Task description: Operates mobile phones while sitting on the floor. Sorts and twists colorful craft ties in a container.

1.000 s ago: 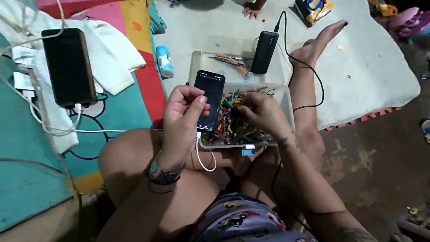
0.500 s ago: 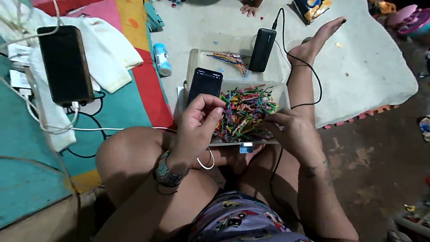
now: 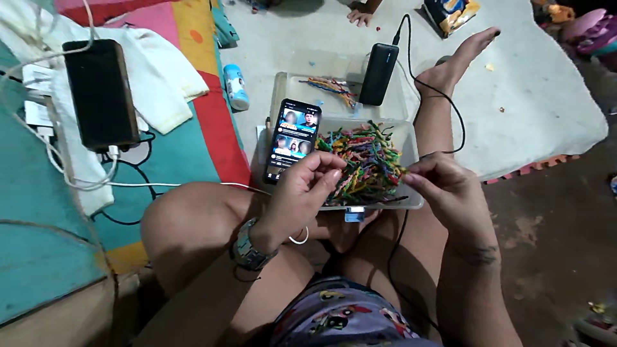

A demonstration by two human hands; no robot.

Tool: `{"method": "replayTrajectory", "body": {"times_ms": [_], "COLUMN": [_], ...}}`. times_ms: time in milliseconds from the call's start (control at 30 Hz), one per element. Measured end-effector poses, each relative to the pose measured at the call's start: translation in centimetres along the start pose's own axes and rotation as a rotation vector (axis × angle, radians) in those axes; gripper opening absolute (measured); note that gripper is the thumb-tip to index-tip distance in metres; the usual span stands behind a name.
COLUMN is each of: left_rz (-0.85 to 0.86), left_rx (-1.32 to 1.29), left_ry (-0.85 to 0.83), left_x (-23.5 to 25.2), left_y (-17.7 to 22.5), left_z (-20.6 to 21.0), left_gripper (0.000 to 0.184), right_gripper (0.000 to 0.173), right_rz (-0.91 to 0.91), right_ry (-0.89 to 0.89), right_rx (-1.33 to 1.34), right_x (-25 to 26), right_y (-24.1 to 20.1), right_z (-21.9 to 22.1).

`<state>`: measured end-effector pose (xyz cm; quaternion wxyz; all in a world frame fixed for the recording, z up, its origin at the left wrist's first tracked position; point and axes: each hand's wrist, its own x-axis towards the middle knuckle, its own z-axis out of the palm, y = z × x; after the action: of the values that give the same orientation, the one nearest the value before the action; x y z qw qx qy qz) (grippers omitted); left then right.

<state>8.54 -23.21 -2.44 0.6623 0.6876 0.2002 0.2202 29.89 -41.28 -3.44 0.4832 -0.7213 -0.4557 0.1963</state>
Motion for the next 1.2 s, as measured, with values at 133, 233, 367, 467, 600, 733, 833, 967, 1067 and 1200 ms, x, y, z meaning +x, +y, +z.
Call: {"method": "replayTrajectory", "body": {"times_ms": [133,233,367,467,600,733,833,967,1067,1200], "left_rz": [0.045,0.175,0.271,0.299,0.255,0.228,0.253,0.290,0.318,0.405], "left_rx": [-0.230,-0.225,-0.043,0.023,-0.102,-0.211,-0.207,-0.209,-0.225,-0.208], "left_ry": [-0.057,-0.034,-0.048,-0.056,-0.065,-0.111,-0.142,-0.160,-0.136,-0.148], "left_x": [-0.4,-0.8,-1.3,-1.5,-1.6,-1.9,-2.0,-2.0,-2.1,-2.2], "left_y": [-0.2,-0.3,-0.1,-0.1,0.4,0.3,0.3,0.5,0.6,0.7], "left_z": [0.8,1.3,1.7,2.1,1.9,2.3,2.4,2.2,2.1,2.1], "left_gripper": [0.030,0.007,0.010,0.018,0.013,0.010,0.013,0.010,0.010,0.010], "right_gripper": [0.008,0.017,0.033,0.041,0.034,0.025,0.019,0.014,0.017,0.027], "right_rz": [0.007,0.003,-0.133,-0.183,-0.162,-0.231,-0.210,-0.173,-0.198,-0.151], "right_ry": [-0.332,-0.414,-0.455,-0.482,-0.506,-0.525,-0.520,-0.593,-0.644,-0.605], "right_rx": [0.439,0.354,0.362,0.416,0.457,0.389,0.422,0.531,0.561,0.601], "right_x": [-0.5,-0.9,-1.5,-1.8,-1.7,-0.9,-0.4,0.0,0.5,1.7], "right_y": [-0.4,-0.3,-1.7,-2.6,-2.9,-2.8,-2.5,-2.3,-2.4,-2.1], "right_z": [2.1,3.6,4.6,4.8,5.1,5.0,5.1,5.0,5.0,4.9]}}
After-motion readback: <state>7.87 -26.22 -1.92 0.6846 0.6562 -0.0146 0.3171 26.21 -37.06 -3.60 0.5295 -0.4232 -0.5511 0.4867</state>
